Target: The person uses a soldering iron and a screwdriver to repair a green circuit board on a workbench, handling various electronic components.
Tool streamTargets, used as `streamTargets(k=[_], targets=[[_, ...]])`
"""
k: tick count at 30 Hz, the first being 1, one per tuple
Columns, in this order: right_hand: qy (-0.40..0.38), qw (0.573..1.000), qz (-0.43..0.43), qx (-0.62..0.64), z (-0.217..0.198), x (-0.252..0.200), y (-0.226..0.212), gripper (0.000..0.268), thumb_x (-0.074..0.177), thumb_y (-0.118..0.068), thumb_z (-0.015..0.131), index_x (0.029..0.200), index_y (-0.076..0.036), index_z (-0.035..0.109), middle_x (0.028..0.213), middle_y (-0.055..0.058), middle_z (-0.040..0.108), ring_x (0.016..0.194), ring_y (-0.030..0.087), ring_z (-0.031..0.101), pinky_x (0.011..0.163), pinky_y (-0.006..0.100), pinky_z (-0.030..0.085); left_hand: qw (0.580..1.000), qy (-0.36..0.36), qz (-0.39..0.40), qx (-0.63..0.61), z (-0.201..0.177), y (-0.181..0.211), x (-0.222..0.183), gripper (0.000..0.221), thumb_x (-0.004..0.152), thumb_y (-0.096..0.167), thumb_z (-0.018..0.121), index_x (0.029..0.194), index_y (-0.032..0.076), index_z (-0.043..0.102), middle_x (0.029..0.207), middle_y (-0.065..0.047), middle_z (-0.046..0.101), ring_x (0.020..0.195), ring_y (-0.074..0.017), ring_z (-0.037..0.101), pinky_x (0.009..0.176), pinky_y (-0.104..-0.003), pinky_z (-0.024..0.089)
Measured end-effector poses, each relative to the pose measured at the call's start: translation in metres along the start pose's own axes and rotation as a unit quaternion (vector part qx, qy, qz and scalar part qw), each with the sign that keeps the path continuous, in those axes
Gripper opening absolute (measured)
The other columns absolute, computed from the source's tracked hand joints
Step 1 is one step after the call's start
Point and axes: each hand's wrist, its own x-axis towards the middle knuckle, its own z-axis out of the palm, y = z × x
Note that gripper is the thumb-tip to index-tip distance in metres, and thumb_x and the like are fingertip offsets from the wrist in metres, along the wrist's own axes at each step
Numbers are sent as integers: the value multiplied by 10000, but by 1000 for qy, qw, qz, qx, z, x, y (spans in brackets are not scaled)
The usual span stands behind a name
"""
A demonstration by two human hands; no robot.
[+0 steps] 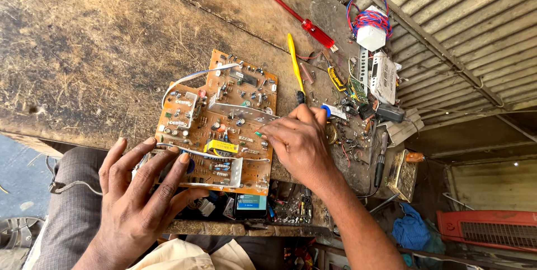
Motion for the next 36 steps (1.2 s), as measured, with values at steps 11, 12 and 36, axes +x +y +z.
streamTargets(k=[11,12,36], targets=[[20,999,-26,-19,2,-3,-6,132,827,-102,833,950,-143,811,955,-29,783,914,163,615,950,399,349,1000,-1,-2,-10,1,-2,-1,650,758,419,831,1311,131,645,1253,-73,638,1300,-346,523,1174,-608,327],[21,999,-26,-19,3,-3,-6,136,826,-96,833,953,-142,813,947,-31,782,907,163,611,948,398,349,1000,-2,-3,-11,1,-2,-1,651,758,418,832,1312,133,646,1253,-72,638,1300,-344,522,1174,-607,329],[-11,996,-65,-63,1,9,-16,210,725,-122,877,926,-119,815,900,-21,704,948,194,573,951,471,325,1000,-3,11,-4,1,-5,-1,642,757,423,841,1299,131,662,1223,-69,648,1269,-346,542,1145,-598,349]])
